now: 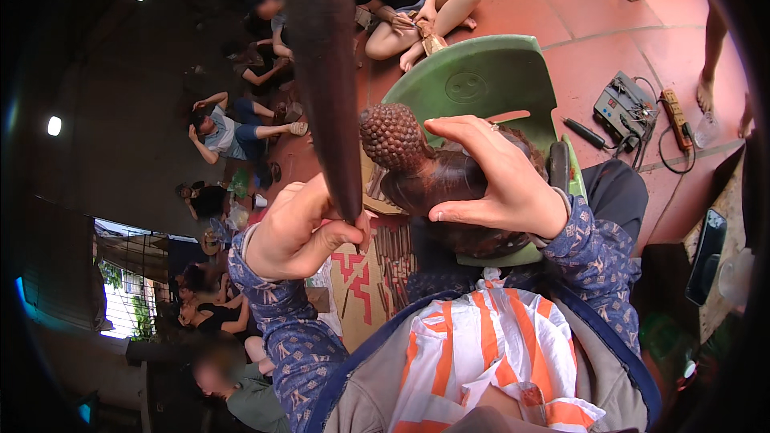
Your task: The person carves a small, textured wooden object using a chisel and mallet. They hold the object in one hand and strike the chisel with the mallet to shape the surface, rotating the object periodically to access different areas.
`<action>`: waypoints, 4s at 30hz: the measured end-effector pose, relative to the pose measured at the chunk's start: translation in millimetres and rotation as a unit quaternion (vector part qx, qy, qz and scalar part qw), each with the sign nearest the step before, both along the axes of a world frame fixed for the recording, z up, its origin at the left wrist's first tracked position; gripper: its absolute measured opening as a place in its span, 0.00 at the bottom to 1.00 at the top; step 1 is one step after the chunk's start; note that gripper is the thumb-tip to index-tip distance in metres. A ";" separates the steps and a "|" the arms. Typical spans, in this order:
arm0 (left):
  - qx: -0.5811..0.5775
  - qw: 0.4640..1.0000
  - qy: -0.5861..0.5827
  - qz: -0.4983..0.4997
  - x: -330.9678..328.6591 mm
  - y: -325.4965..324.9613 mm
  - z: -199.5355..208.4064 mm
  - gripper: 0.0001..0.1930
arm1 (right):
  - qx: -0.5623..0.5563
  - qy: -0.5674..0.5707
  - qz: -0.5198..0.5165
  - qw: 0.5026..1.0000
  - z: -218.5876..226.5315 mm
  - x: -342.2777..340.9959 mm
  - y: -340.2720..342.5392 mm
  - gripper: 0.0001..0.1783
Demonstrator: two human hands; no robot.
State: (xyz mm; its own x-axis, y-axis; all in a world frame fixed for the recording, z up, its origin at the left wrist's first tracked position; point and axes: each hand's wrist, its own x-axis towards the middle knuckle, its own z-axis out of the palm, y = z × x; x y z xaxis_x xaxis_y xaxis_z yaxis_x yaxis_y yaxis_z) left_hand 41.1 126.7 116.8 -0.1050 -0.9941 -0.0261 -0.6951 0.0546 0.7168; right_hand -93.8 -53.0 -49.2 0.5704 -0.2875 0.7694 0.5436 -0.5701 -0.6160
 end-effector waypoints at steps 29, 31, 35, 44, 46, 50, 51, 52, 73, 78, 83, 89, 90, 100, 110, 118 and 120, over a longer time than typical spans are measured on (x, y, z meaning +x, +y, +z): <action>-0.302 0.943 0.077 0.117 21.8 -62.3 -94.1 0.63 | 0.076 -0.120 0.101 0.985 13.6 -19.6 9.1 0.17; -0.278 0.950 0.071 0.127 19.5 -67.4 -97.2 0.62 | 0.085 -0.122 0.111 0.983 9.4 -15.7 8.7 0.17; -0.269 0.941 0.159 0.133 17.4 -72.4 -101.9 0.53 | 0.107 -0.081 0.107 0.985 9.6 -15.6 14.8 0.17; -0.245 0.934 0.200 0.167 11.3 -69.6 -101.9 0.43 | 0.124 -0.115 0.087 0.982 8.7 -11.9 17.9 0.11; -0.250 0.931 0.199 0.176 9.7 -69.3 -102.1 0.42 | 0.126 -0.107 0.078 0.983 12.0 -13.1 19.0 0.11; -0.263 0.926 0.197 0.187 8.3 -68.8 -103.4 0.40 | 0.117 -0.087 0.066 0.987 22.4 -16.7 17.6 0.11; -0.261 0.927 0.192 0.189 8.2 -68.4 -103.5 0.40 | 0.129 -0.084 0.070 0.986 24.2 -17.1 17.2 0.11; -0.260 0.928 0.187 0.191 8.4 -67.7 -103.8 0.40 | 0.142 -0.080 0.075 0.984 25.3 -18.0 16.5 0.11; -0.273 0.926 0.163 0.202 6.2 -65.2 -103.0 0.44 | -0.061 -0.013 -0.031 0.998 38.3 -31.5 13.5 0.23; -0.268 0.921 0.214 0.187 7.7 -68.0 -109.1 0.46 | -0.125 -0.014 -0.063 0.990 33.5 -27.4 31.9 0.13; -0.262 0.920 0.235 0.174 9.6 -67.5 -110.8 0.47 | -0.147 0.033 -0.067 0.986 40.5 -29.3 36.5 0.12; -0.262 0.919 0.253 0.151 11.3 -67.4 -112.0 0.46 | -0.157 0.069 -0.061 0.983 51.0 -35.4 37.2 0.13; -0.262 0.919 0.255 0.151 11.3 -67.4 -112.1 0.45 | -0.154 0.077 -0.058 0.983 55.2 -36.6 36.9 0.13; -0.276 0.924 0.236 0.117 14.4 -67.6 -114.8 0.40 | -0.150 0.021 -0.124 0.981 56.4 -26.0 48.0 0.16; -0.269 0.916 0.271 0.128 12.3 -69.2 -117.4 0.45 | 0.046 -0.108 -0.088 0.989 29.4 -10.0 60.2 0.22; -0.272 0.923 0.240 0.125 12.0 -66.5 -111.5 0.45 | 0.172 -0.118 -0.005 0.978 22.7 -24.8 38.9 0.26; -0.276 0.930 0.206 0.125 12.5 -65.0 -112.0 0.44 | 0.307 -0.096 0.068 0.944 27.9 -28.2 33.0 0.22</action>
